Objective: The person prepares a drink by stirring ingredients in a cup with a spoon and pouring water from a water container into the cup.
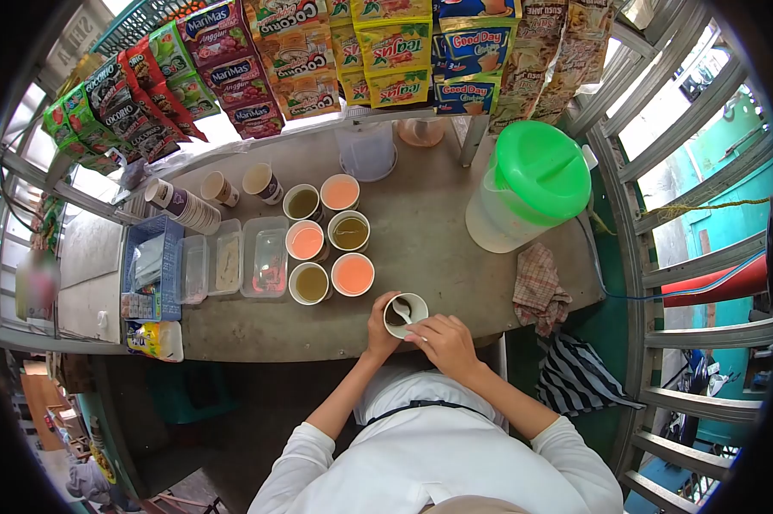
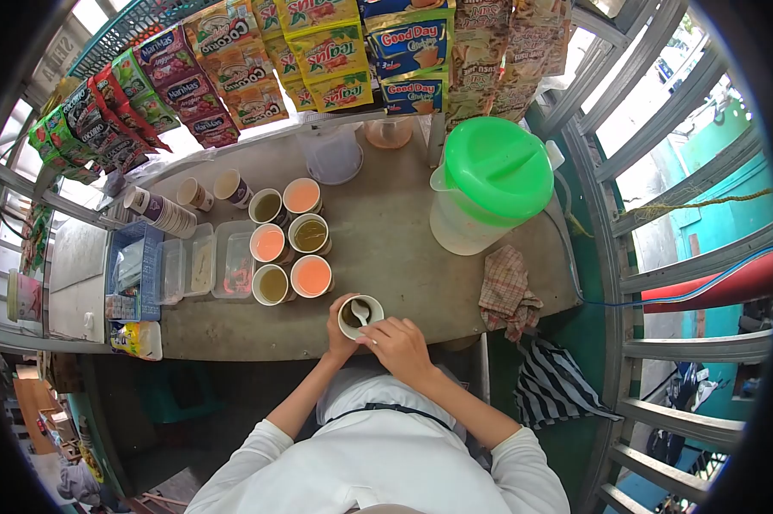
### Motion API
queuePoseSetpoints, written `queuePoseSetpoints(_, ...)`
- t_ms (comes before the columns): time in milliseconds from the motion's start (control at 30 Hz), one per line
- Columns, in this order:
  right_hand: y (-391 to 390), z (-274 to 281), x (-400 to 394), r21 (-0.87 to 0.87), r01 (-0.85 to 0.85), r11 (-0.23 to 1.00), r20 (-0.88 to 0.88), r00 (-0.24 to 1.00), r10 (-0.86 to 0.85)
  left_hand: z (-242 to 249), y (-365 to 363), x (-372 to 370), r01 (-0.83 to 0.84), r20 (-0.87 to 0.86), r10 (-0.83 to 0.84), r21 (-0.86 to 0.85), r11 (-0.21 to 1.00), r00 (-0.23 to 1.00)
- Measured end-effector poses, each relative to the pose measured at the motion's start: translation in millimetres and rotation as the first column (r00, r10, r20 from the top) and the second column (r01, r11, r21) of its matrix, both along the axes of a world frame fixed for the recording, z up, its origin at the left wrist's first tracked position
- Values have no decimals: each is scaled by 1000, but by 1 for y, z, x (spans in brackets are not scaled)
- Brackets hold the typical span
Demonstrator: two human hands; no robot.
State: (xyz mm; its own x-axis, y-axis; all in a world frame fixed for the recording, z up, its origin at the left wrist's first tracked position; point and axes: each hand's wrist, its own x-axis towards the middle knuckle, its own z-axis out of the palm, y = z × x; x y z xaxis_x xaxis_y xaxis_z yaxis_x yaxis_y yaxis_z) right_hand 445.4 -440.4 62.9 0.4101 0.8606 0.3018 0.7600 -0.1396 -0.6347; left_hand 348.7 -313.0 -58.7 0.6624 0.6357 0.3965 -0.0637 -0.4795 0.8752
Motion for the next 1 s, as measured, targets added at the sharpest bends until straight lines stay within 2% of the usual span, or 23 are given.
queuePoseSetpoints(233,-2,9,1,-74,-132,988,-89,988,126,1,-1,-2,-38,16,38,4,999,999)
queuePoseSetpoints(433,-4,18,10,-127,-260,957,-26,966,259,-6,-1,0,-42,51,41,29,999,998)
queuePoseSetpoints(633,0,18,14,-97,-140,985,80,986,147,-7,-2,0,-17,67,17,3,1000,998)
queuePoseSetpoints(833,0,19,9,-143,1,990,84,996,11,-8,-2,-1,8,37,-10,51,999,999)
queuePoseSetpoints(1000,4,15,-3,-91,31,995,12,999,-30,-9,-1,0,5,80,-7,24,1000,997)
